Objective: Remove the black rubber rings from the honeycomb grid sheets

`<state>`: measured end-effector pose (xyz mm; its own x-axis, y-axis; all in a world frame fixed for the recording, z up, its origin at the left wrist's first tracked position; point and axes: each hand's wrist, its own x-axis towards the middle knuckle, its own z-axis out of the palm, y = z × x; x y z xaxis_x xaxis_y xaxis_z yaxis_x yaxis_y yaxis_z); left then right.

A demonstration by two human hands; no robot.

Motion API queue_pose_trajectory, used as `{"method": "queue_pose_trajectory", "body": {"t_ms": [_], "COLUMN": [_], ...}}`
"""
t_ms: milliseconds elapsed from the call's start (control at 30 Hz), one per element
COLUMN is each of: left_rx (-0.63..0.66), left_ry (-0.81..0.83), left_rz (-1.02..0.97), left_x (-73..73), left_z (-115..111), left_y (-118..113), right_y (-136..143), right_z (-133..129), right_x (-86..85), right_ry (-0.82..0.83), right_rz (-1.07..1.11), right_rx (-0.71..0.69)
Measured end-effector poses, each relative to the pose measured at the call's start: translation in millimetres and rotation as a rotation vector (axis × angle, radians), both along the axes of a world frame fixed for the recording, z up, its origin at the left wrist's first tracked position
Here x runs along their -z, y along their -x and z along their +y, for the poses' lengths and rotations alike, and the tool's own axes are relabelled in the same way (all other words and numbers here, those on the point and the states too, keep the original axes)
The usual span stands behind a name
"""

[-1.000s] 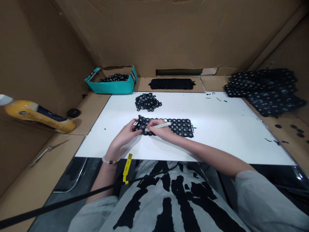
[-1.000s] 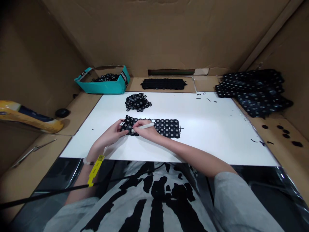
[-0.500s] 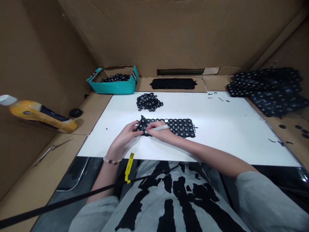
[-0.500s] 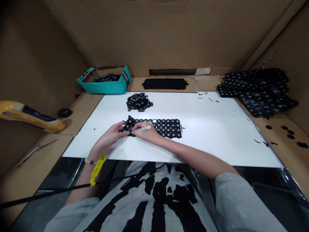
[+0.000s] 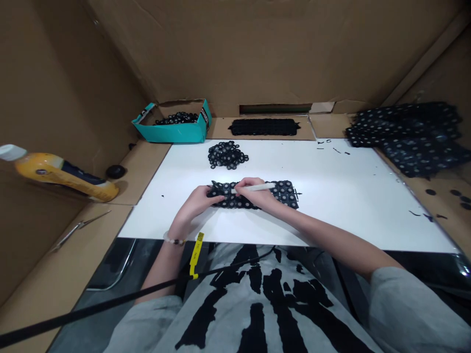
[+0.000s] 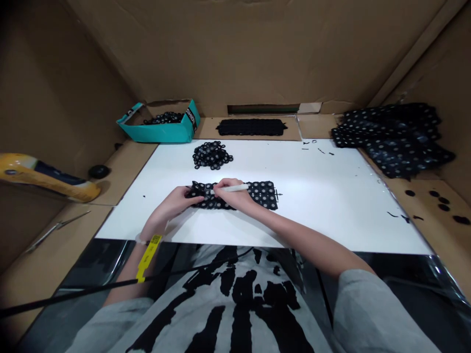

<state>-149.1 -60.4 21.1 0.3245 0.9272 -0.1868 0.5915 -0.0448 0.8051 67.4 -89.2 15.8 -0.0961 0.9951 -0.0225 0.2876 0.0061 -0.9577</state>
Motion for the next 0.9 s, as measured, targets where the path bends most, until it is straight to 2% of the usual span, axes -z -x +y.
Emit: {"method": "queue_pose_trajectory", "body": {"t_ms": [133,267,533,700,900], "left_rx": [0.038,-0.041,-0.118,-0.195,-0.295], "left_ry": [-0.06,-0.055,-0.071,-0.087,0.026], "left_rz": [-0.125,-0.089,-0.082,-0.067,-0.243], "left_x": [1.3,2.8,8.5,10.3,8.4], "left_z": [-2.7,-6.8,-9.4,-8.9,-12.5], "left_y": [-2.7,-8.3,-18.2,-17.3,-19.8], "right_y": [1.6,6.3,6.4,5.8,3.2], "right_z": [-2.5,-5.8,-6.3,-5.6,-0.8], "right_x": [2.6,0.6,3.0,0.9,6.9], "right_ry": [0.005,0.017,-0.018,0.012,0.026], "right_rz": [-0.017,-0.114,-0.154,-0.103,0.037], "right_rx": [-0.009,0.01,-0.012,-0.022,0.016]}}
